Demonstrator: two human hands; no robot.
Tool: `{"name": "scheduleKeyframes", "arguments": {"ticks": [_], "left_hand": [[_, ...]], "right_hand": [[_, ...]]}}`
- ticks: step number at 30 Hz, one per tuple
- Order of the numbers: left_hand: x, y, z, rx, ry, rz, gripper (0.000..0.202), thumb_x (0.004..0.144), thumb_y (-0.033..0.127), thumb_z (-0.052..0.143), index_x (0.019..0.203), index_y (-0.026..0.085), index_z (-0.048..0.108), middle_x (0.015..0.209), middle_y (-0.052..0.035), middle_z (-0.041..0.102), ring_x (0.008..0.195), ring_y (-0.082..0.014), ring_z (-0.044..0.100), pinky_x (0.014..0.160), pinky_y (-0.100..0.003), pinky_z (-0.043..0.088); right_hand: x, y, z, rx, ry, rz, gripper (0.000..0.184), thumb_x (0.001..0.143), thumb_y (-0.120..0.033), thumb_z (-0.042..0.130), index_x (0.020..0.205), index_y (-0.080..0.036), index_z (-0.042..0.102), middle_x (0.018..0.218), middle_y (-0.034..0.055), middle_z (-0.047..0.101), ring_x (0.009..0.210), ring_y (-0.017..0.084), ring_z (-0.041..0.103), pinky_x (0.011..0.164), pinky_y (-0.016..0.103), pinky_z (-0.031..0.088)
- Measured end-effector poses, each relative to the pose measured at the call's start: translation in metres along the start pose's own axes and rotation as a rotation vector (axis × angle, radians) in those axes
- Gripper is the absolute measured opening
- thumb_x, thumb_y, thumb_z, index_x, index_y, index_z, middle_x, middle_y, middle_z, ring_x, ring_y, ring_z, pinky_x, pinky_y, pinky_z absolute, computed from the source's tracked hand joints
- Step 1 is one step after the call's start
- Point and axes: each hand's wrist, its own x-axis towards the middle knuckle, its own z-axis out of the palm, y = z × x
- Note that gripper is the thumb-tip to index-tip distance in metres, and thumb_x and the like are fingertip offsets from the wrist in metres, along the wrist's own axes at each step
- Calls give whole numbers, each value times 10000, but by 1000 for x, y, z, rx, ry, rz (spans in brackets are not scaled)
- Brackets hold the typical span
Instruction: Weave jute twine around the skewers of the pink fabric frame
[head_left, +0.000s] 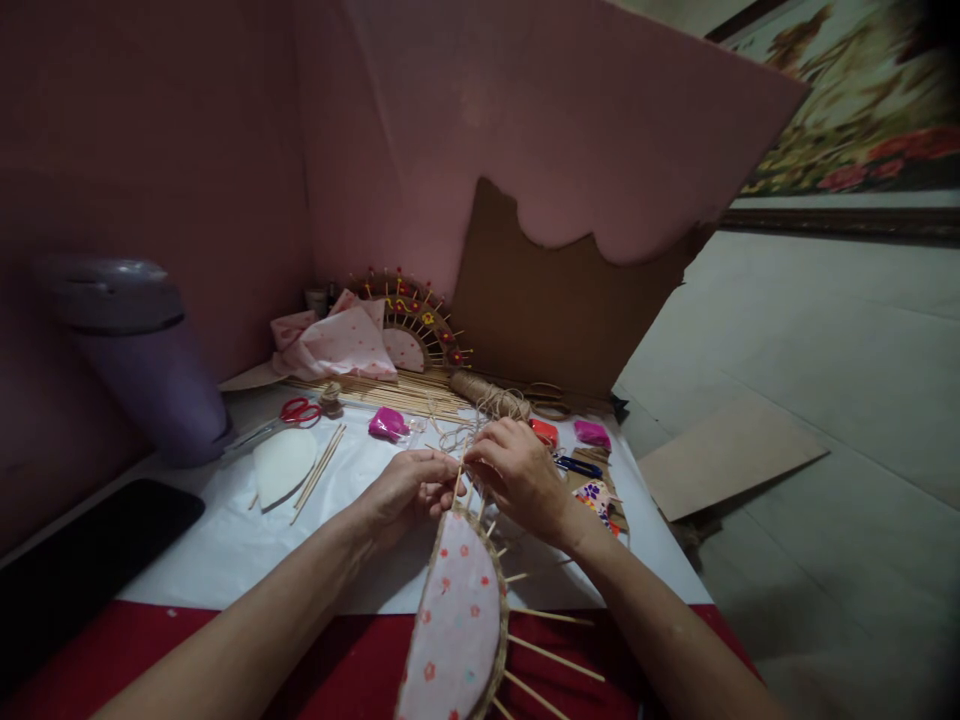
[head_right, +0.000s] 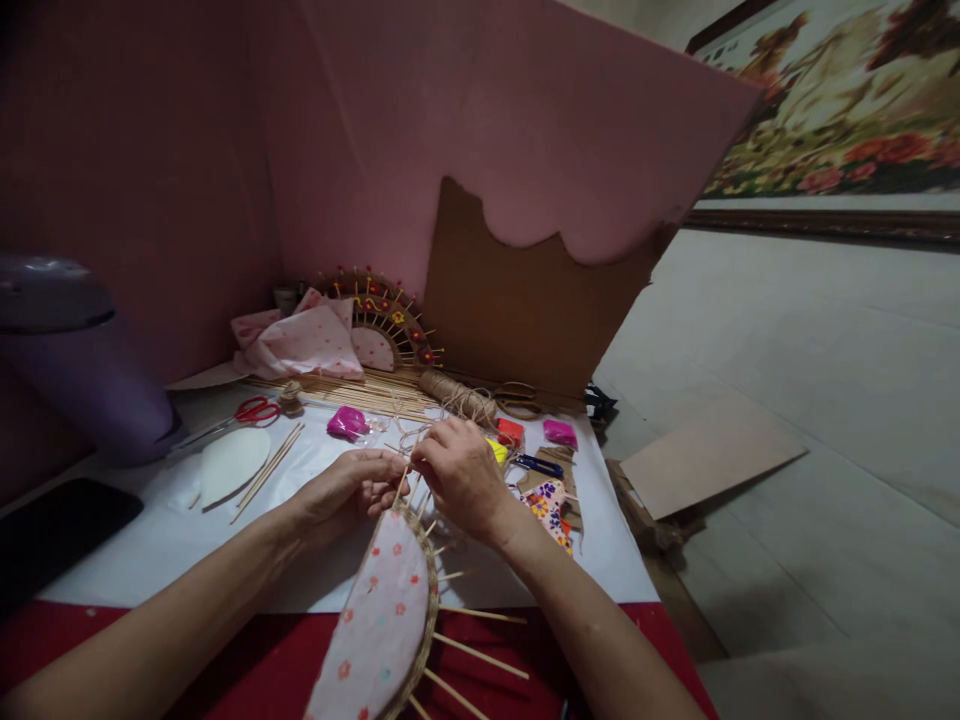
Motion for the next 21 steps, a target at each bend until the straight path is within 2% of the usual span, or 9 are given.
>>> {"name": "scheduleKeyframes", "arguments": {"ticks": [6, 11, 15, 21], "left_hand": [[0, -1, 1, -9, -12, 15, 67, 684, 152, 655, 699, 87, 650, 638, -69, 626, 462, -68, 482, 434, -178, 348], [1, 0, 1, -19, -9, 16, 58, 675, 142, 661, 691, 86, 656, 635, -69, 622, 460, -69, 482, 429, -181, 352], [0, 0, 1, -24, -14, 24, 44, 677, 131, 658, 686, 88, 655, 606, -54, 605, 455, -69, 480, 422, -177, 351], [0, 0, 2, -22, 9, 19, 42, 663, 123, 668, 674, 88, 648, 582, -44, 599, 441, -66, 479, 417, -176, 352]], "right_hand": [[0, -2, 0, 34, -3, 34, 88, 867, -199, 540, 818, -173, 609, 847, 69, 608, 836, 205, 488, 733, 341, 356], [-1, -3, 2, 85, 28, 89, 87, 855, -172, 523, 798, -175, 588, 906, 80, 586, 906, 218, 483, 814, 373, 372], [-1, -7, 8, 141, 64, 185, 95, 841, -150, 530, 761, -178, 576, 932, 81, 571, 913, 217, 479, 826, 377, 382], [1, -11, 17, 271, 143, 348, 177, 827, -134, 531, 661, -189, 554, 866, 55, 574, 855, 196, 485, 778, 355, 400]]}}
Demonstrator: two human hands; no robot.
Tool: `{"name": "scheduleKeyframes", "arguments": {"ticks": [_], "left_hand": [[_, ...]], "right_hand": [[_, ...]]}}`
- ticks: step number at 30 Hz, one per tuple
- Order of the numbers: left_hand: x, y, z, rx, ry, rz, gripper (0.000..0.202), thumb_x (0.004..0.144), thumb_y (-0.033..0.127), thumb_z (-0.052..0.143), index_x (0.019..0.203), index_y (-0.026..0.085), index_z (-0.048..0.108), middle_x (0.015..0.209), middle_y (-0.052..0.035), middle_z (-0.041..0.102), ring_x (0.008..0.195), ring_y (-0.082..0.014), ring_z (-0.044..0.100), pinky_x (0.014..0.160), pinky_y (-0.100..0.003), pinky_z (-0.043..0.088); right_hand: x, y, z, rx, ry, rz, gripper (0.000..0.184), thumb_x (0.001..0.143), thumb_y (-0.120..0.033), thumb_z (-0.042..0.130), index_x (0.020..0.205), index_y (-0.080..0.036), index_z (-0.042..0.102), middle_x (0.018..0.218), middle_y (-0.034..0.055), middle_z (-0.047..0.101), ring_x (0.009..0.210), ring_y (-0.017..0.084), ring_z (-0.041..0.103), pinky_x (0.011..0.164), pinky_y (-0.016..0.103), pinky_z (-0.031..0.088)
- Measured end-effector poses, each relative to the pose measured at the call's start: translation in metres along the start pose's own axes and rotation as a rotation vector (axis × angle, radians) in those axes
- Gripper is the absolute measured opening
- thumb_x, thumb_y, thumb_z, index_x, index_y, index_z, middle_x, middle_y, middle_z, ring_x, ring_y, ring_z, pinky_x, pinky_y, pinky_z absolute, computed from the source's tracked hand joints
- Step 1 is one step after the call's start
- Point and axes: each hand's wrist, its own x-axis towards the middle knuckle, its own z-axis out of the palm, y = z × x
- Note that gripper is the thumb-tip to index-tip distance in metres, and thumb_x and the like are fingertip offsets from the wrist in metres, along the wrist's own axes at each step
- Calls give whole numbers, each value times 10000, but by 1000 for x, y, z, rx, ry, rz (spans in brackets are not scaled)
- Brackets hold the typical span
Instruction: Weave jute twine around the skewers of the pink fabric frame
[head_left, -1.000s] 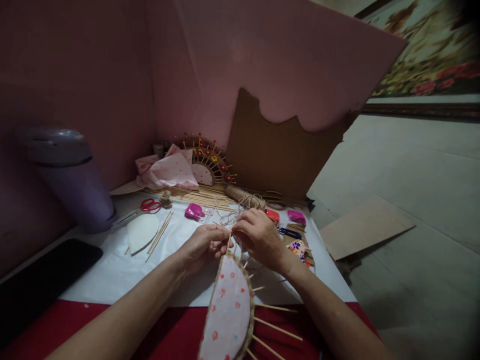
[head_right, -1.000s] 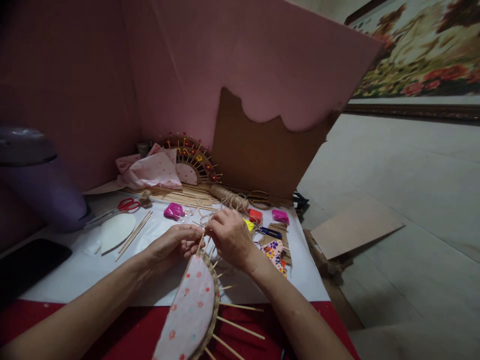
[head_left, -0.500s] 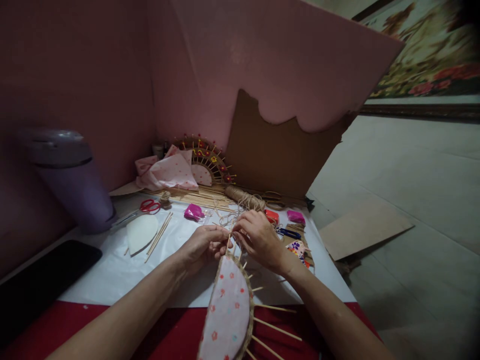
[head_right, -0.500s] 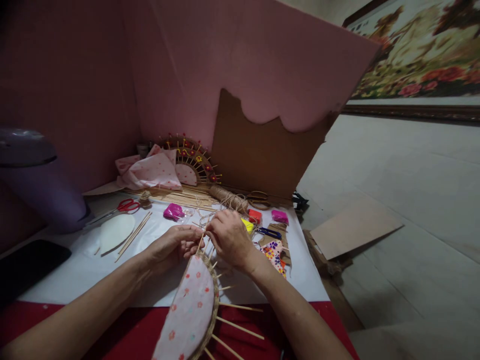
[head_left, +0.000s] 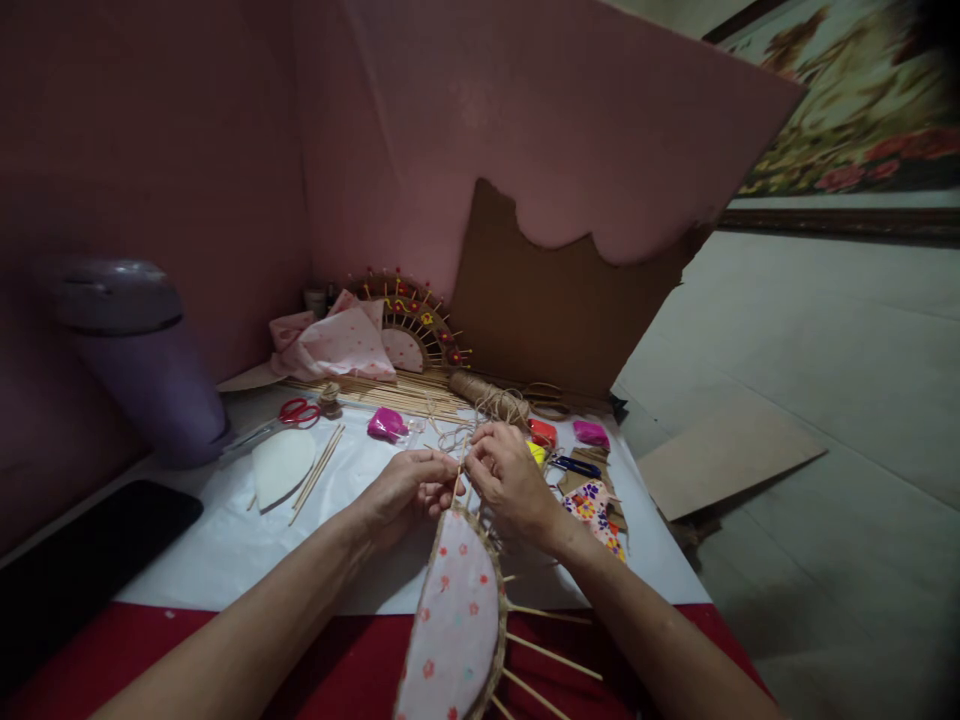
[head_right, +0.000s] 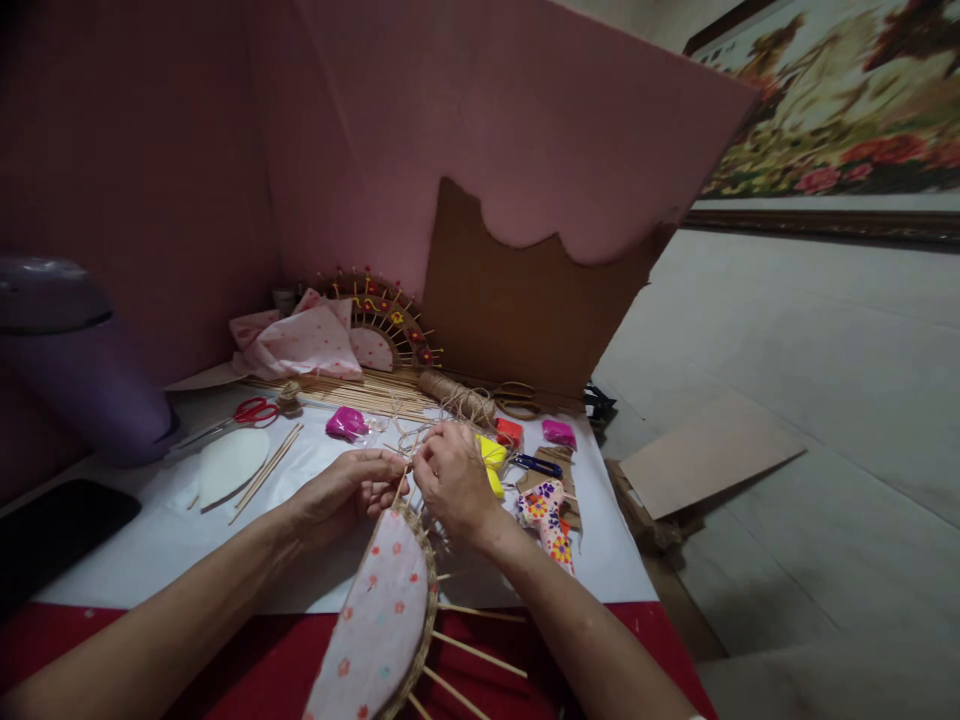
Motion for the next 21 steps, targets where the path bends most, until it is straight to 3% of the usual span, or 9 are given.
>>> {"name": "scheduleKeyframes", "arguments": {"ticks": [5, 12, 21], "left_hand": [[1, 0, -1, 5, -3, -2, 66, 671, 139, 669, 697, 81, 650, 604, -58, 615, 448, -71, 491, 418, -178, 354], [2, 0, -2, 7, -5, 6, 53, 680, 126, 657, 708, 80, 654, 614, -58, 615, 451, -64, 480, 417, -170, 350], [1, -2, -2, 6, -5, 2, 65, 685, 140, 661, 712, 83, 649, 616, -61, 613, 457, -69, 484, 426, -172, 352]], "right_hand": [[1, -1, -1, 88, 46, 56, 130, 776, -120, 595, 671, -197, 583, 863, 46, 591, 876, 206, 502, 802, 376, 400], [-1, -6, -3, 23, 115, -28, 97, 765, -113, 622, 760, -200, 579, 893, 59, 592, 910, 228, 501, 816, 385, 388], [-4, -4, -4, -31, 52, -68, 131, 858, -127, 523, 775, -192, 600, 957, 57, 585, 948, 212, 478, 852, 387, 363]]}}
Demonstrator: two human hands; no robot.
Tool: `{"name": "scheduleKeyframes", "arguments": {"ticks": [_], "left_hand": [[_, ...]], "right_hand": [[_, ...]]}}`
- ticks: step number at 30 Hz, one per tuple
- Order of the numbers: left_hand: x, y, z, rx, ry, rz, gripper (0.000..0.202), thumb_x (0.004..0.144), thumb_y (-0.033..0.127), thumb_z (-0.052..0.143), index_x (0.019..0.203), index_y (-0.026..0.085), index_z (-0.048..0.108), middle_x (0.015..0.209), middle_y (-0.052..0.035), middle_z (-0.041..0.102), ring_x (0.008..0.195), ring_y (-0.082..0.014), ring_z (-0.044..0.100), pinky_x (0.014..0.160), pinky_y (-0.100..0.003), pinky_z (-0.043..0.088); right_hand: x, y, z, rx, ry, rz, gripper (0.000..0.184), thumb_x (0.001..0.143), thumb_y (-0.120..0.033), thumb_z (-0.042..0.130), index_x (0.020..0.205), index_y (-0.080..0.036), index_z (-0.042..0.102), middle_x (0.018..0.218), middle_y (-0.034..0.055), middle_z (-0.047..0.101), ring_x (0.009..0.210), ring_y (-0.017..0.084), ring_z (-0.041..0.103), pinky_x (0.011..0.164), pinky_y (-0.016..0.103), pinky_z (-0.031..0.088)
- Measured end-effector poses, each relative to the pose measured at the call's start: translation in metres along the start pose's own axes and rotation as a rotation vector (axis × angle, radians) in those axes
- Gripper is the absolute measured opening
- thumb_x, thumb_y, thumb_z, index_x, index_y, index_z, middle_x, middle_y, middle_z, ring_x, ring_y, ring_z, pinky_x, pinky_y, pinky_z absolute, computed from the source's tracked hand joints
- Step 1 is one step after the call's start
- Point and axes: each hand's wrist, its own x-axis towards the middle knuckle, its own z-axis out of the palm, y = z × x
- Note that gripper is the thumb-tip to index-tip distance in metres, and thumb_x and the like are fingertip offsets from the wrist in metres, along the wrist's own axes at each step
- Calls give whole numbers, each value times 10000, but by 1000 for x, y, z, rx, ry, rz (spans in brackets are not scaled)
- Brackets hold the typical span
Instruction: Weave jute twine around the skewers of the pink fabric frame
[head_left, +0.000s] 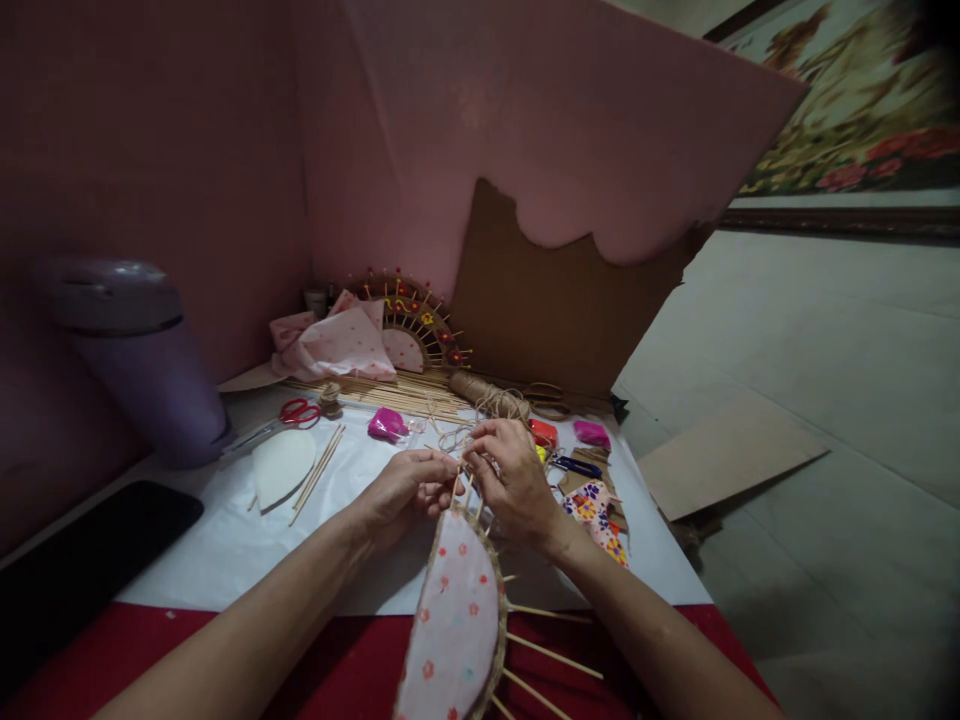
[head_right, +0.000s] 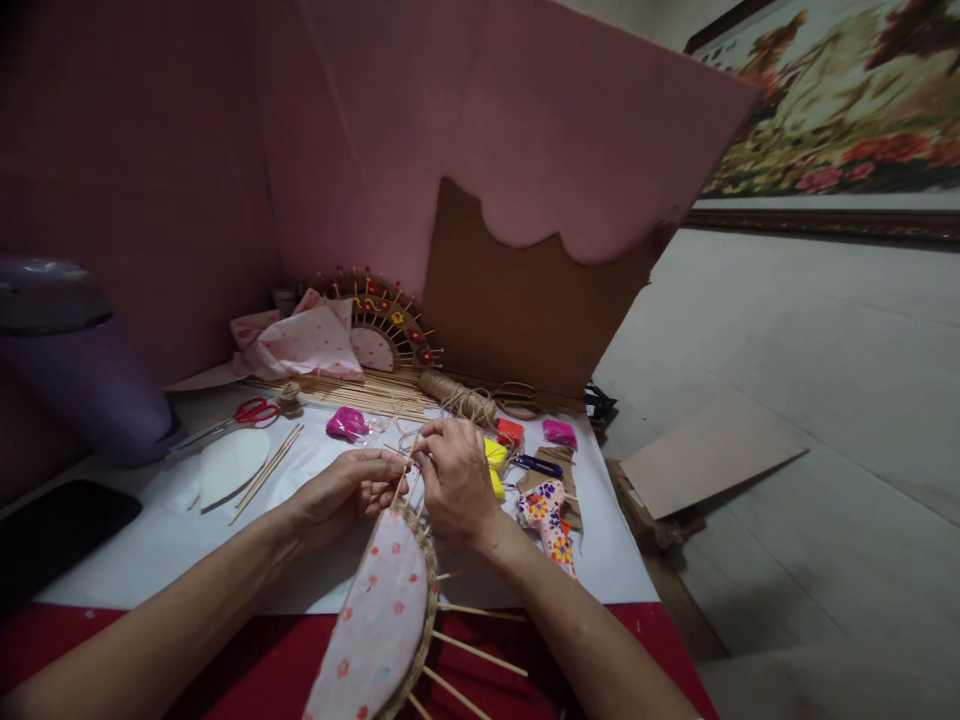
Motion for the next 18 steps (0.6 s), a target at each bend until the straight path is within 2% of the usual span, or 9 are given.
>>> {"name": "scheduleKeyframes", "arguments": {"ticks": [3, 9, 14, 18], "left_hand": [[0, 1, 0, 2, 6, -2, 64, 684, 135, 660, 718, 82, 648, 611, -60, 611, 458, -73, 486, 434, -177, 361], [0, 3, 2, 11, 9, 1, 72, 675, 126, 658, 722, 72, 653, 605, -51, 596, 454, -69, 473, 430, -175, 357], [1, 1, 1, 3, 5, -6, 75, 680, 126, 654, 733, 74, 654, 620, -54, 600, 464, -68, 477, 432, -173, 355], [0, 1, 1, -2, 3, -9, 64, 675, 130, 660, 714, 79, 650, 606, -47, 596, 460, -65, 475, 433, -174, 353]], "right_hand": [[0, 1, -3, -11, -17, -13, 149, 878, -156, 510, 770, -187, 607, 971, 61, 591, 962, 211, 481, 857, 390, 357], [1, 3, -8, -17, -55, -44, 22, 799, -177, 626, 783, -190, 632, 993, 68, 599, 995, 230, 483, 859, 395, 354], [2, 2, -5, -23, -62, -33, 56, 794, -153, 614, 752, -190, 611, 974, 65, 603, 987, 231, 484, 858, 396, 357], [3, 3, 0, -1, -53, 3, 139, 837, -150, 541, 708, -189, 575, 949, 63, 609, 958, 216, 485, 845, 383, 364]]}}
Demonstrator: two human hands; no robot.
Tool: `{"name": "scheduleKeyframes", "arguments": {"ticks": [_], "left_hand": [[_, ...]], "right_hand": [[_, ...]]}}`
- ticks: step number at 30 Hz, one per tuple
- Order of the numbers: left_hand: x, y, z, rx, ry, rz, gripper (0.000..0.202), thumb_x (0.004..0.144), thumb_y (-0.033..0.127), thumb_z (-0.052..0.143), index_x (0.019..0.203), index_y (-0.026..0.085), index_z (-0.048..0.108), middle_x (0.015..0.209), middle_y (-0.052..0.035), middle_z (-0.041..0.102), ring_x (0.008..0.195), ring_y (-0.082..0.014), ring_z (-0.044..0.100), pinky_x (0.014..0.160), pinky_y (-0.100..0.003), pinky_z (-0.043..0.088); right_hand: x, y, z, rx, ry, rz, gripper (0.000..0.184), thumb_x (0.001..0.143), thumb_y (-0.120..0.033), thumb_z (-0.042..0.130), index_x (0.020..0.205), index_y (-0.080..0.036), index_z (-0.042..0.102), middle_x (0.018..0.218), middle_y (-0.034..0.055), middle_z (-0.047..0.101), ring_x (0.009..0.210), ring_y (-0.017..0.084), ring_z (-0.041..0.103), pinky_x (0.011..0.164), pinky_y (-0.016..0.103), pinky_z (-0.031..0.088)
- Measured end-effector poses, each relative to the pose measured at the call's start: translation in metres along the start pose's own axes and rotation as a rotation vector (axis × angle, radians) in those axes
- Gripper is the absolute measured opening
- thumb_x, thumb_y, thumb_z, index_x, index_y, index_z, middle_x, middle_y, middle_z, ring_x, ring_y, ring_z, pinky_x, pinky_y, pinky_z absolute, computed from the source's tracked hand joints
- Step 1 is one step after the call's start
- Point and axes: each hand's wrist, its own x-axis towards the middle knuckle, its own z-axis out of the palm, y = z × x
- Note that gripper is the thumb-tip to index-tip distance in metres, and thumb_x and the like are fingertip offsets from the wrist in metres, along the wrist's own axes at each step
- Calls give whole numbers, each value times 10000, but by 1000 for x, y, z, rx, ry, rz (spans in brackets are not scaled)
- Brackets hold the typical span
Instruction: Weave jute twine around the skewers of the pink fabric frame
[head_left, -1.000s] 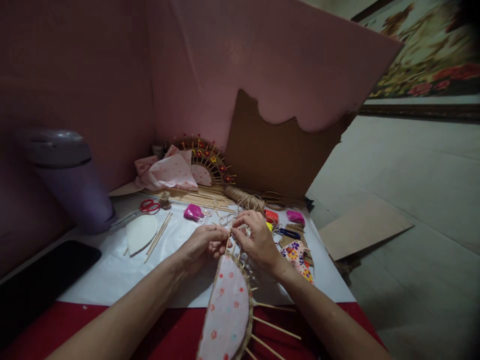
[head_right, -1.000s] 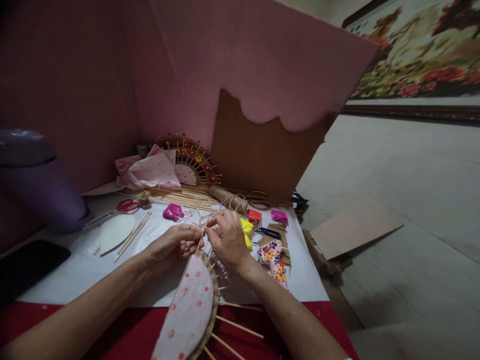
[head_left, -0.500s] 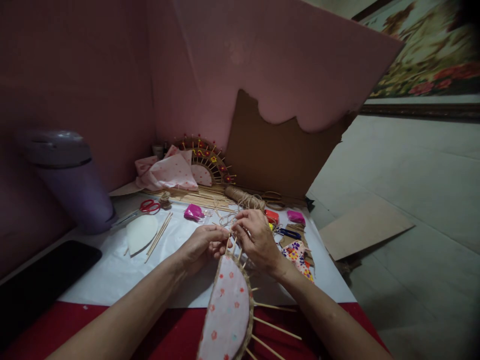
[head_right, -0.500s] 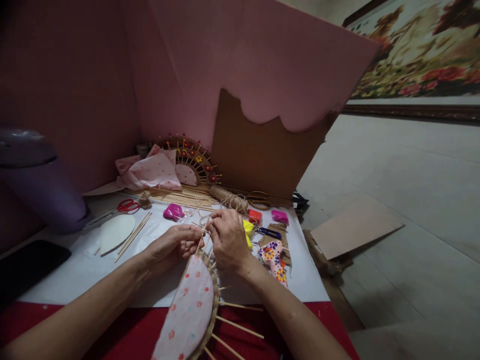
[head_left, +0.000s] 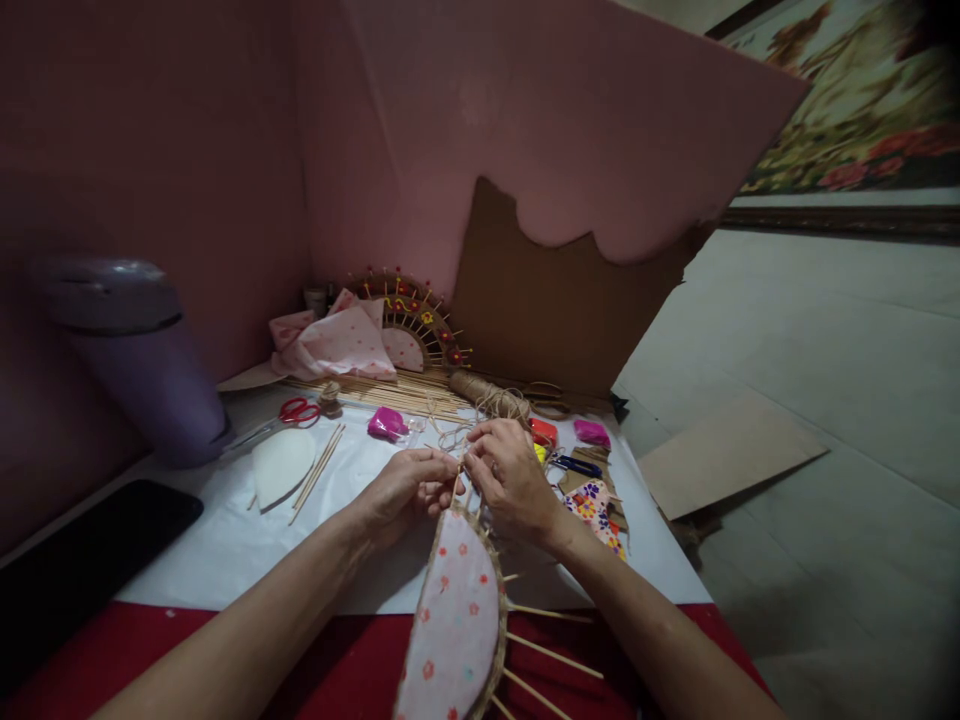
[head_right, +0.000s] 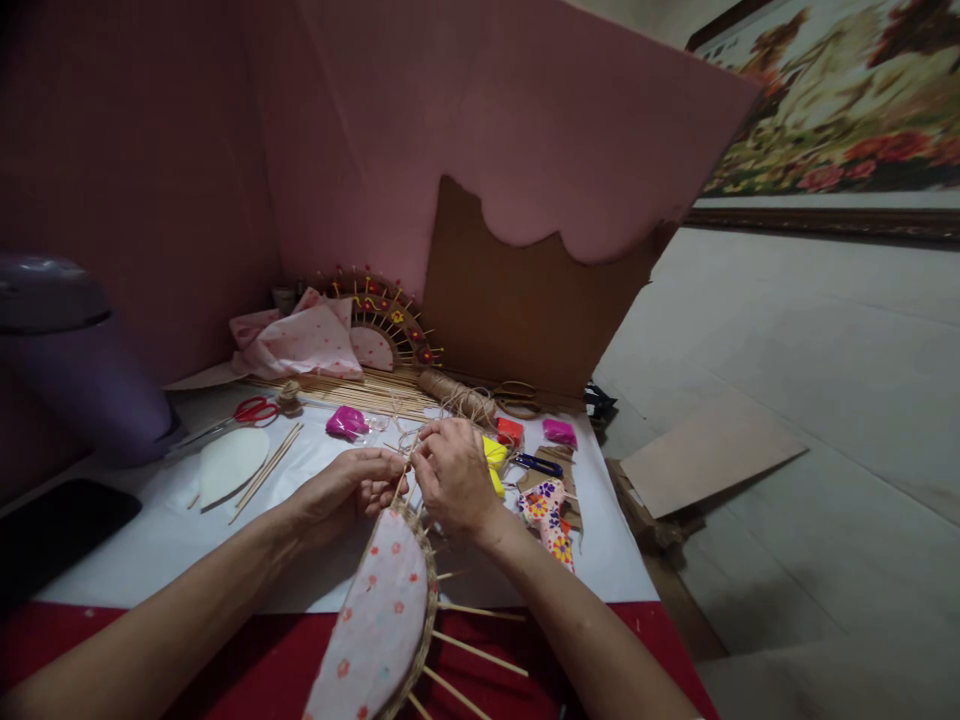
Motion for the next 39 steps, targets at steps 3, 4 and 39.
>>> {"name": "scheduleKeyframes", "arguments": {"ticks": [3, 4, 39], "left_hand": [[0, 1, 1, 0, 4, -3, 69, 668, 136, 667, 704, 82, 646, 589, -43, 594, 451, -66, 473, 422, -175, 342], [0, 1, 1, -1, 6, -5, 69, 665, 136, 667, 702, 82, 645, 583, -41, 592, 445, -65, 470, 418, -174, 337], [1, -2, -2, 8, -9, 3, 84, 669, 145, 674, 722, 84, 651, 626, -59, 610, 473, -74, 479, 444, -183, 357]], "right_hand": [[1, 1, 4, 23, 17, 30, 201, 861, -177, 510, 664, -194, 548, 923, 61, 610, 940, 210, 488, 835, 377, 369], [1, 1, 5, 32, 25, 45, 208, 856, -181, 517, 649, -195, 538, 908, 58, 610, 932, 209, 490, 830, 373, 371], [2, -1, -17, 58, -65, 0, 118, 734, -84, 605, 756, -200, 614, 825, 27, 634, 925, 218, 517, 816, 362, 368]]}}
